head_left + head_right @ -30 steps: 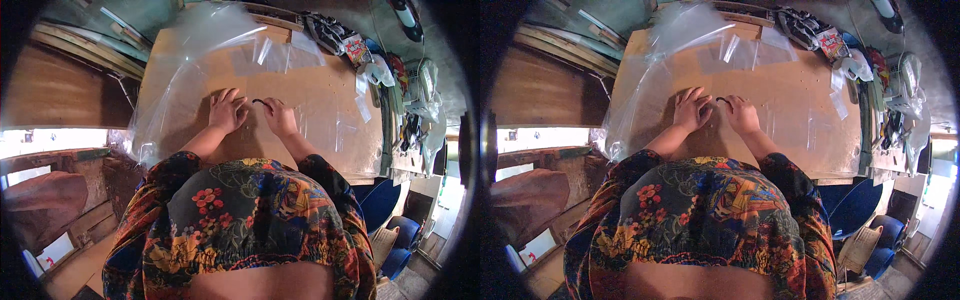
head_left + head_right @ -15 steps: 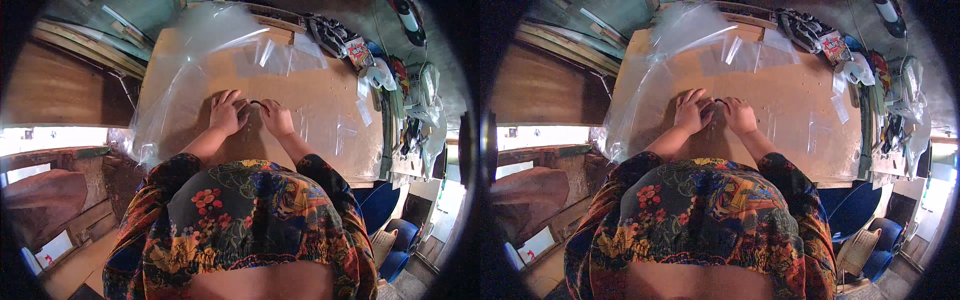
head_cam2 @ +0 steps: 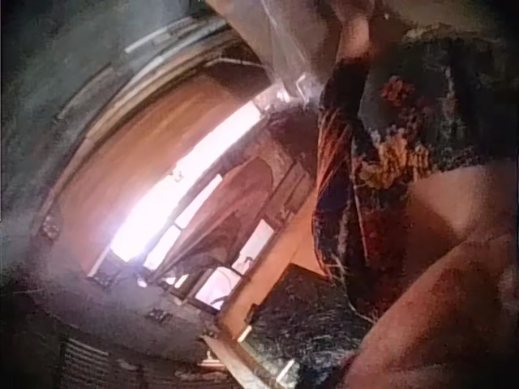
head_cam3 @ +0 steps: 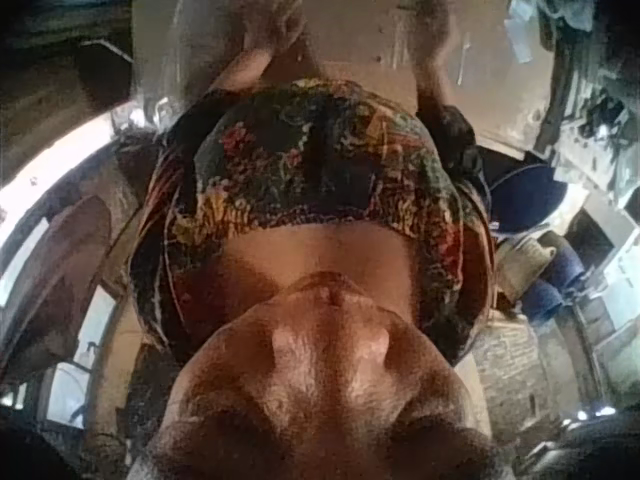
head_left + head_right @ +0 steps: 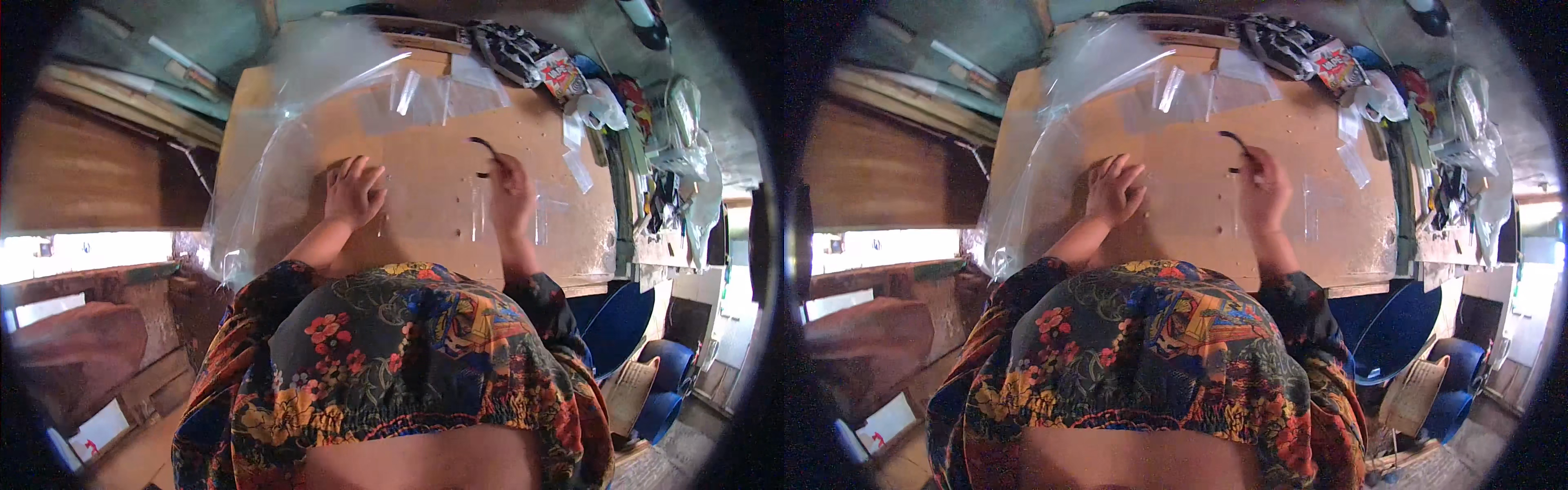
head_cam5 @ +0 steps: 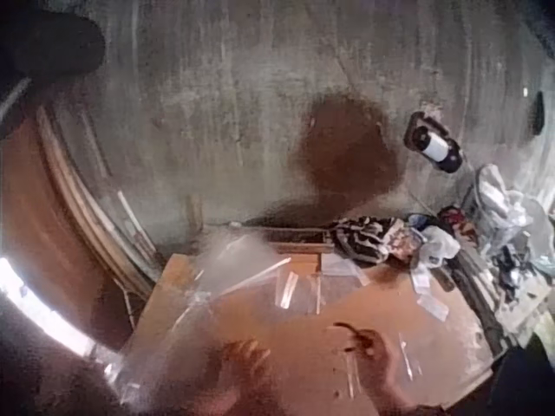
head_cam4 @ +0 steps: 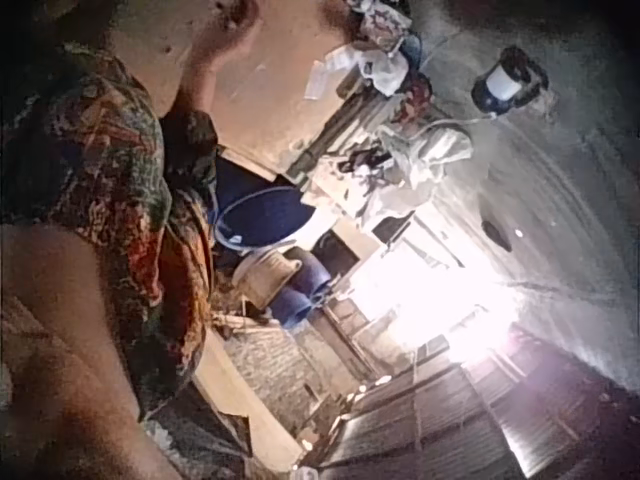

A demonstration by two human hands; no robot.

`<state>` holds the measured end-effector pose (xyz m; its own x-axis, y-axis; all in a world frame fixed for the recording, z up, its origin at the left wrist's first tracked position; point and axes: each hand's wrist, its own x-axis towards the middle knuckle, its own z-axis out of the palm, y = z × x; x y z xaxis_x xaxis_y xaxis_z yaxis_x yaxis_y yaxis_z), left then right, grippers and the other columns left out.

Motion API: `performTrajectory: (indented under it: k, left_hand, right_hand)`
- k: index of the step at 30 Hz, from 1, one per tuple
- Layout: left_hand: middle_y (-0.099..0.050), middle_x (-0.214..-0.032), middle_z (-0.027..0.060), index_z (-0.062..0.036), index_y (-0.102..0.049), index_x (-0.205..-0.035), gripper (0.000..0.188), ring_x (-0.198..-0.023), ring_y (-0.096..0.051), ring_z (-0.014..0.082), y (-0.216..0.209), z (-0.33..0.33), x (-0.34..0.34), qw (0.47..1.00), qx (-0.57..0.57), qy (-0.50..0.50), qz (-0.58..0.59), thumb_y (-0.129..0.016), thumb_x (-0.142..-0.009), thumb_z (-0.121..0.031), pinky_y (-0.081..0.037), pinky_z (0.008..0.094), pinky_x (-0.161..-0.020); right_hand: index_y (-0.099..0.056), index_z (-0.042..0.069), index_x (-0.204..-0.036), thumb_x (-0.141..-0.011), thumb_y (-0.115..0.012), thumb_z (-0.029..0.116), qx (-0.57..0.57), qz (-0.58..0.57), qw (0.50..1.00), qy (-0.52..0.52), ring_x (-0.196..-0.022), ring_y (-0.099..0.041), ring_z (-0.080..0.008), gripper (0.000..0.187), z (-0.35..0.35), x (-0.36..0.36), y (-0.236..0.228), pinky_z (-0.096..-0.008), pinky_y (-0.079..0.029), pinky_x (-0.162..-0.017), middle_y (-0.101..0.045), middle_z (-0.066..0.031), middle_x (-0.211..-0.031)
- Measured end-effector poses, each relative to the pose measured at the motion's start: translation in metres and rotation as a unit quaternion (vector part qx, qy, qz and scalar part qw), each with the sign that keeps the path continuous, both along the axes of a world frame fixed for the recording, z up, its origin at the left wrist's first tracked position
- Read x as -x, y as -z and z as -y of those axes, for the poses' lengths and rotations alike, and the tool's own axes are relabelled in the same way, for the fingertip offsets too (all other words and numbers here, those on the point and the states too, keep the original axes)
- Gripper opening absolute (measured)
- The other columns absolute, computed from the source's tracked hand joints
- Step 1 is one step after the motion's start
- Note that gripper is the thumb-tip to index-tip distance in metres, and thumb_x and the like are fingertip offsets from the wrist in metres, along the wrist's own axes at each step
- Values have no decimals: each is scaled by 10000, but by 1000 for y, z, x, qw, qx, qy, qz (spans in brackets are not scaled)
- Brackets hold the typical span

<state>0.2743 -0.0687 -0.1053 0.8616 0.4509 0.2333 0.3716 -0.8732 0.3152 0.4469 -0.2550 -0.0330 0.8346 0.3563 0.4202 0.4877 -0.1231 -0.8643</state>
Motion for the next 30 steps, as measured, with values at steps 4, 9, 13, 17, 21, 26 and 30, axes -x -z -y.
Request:
performTrajectory:
  k: [4,9,13,17,21,26,30]
  left_hand:
    - [-393,-1253,121,-194,-558,-1087,402,-1198,-313,298,-14,7,-5,996,-68,52,9,-570,-718,-354,-213,521,-948]
    - [-357,-1293,140,-181,-561,-1093,438,-1215,-288,332,-21,8,-10,989,-97,102,-49,-584,-689,-347,-174,562,-951]
    - [-333,-1319,132,-151,-553,-1106,485,-1229,-273,323,-28,36,-14,988,-78,134,8,-600,-662,-340,-162,569,-955]
    - [-362,-1304,109,-140,-554,-1105,469,-1224,-290,299,-33,82,-31,956,-23,279,-91,-602,-669,-306,-187,541,-962]
    - [-464,-1218,82,-147,-561,-1095,394,-1173,-370,279,-10,82,-41,952,-13,300,-63,-579,-709,-225,-284,463,-940]
    - [-577,-978,53,-128,-581,-941,208,-956,-525,256,4,81,-49,963,-30,268,13,-541,-738,-145,-433,371,-778]
    - [-570,-811,64,-103,-531,-780,48,-779,-558,269,-1,80,-68,988,-60,140,20,-522,-748,-137,-454,386,-653]
  right_hand:
    - [-578,16,-926,-780,-600,51,-84,-23,988,129,-700,-567,-85,152,103,-44,15,-217,-453,-600,-592,-27,-788]
    - [-595,52,-904,-756,-634,103,138,51,925,350,-685,-558,-121,162,237,-60,34,-243,-453,-611,-601,-41,-783]
    - [-603,87,-839,-728,-646,152,252,132,874,395,-676,-565,-177,135,314,-71,56,-294,-453,-613,-603,-46,-727]
    - [-578,107,-775,-684,-631,130,352,110,845,386,-725,-554,-283,108,350,-104,72,-375,-413,-687,-585,-96,-742]
    - [-586,106,-846,-739,-574,177,455,104,817,339,-791,-558,-282,129,369,-143,91,-363,-423,-721,-598,-87,-794]
    - [-599,133,-859,-721,-592,237,429,157,829,323,-850,-533,-286,173,381,-166,116,-371,-421,-736,-583,-89,-865]
    - [-583,92,-972,-658,-685,290,394,166,857,288,-960,-489,-332,386,291,-132,58,-402,-409,-788,-531,-125,-1028]
